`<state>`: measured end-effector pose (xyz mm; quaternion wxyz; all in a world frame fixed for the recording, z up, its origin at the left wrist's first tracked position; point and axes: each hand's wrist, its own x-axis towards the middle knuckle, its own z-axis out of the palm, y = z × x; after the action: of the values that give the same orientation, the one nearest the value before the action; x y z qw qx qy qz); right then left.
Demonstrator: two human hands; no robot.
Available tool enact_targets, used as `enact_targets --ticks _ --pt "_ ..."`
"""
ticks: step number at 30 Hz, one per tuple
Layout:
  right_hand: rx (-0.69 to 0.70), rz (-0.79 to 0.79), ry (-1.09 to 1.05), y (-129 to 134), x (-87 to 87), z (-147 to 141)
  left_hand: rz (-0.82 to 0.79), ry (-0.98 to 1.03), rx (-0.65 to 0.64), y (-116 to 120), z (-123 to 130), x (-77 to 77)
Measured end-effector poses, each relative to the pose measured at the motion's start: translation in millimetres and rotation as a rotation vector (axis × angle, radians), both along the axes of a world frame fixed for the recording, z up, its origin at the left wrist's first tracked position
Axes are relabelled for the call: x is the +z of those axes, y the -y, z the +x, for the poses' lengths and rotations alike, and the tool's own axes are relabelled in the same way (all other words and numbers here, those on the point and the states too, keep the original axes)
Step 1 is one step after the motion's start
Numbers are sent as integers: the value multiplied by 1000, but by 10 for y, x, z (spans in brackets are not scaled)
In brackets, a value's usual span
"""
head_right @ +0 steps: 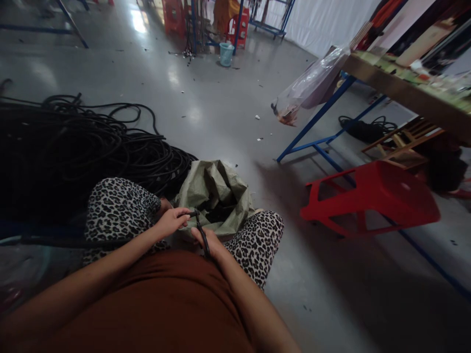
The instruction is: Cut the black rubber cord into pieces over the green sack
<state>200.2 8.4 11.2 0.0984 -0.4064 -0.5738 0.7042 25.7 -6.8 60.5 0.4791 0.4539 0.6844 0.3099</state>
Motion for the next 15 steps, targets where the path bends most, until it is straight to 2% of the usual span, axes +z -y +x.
enact_targets --ticks 5,9,15 --pt "-25 -40 28 12 -66 -13 0 -66 -36 6 -5 -39" --pt "-24 -97 23 22 -116 -16 62 -183 -130 12 -18 -37" --pt "-3 -77 21 20 -90 8 104 -310 -201 25 -33 -40"
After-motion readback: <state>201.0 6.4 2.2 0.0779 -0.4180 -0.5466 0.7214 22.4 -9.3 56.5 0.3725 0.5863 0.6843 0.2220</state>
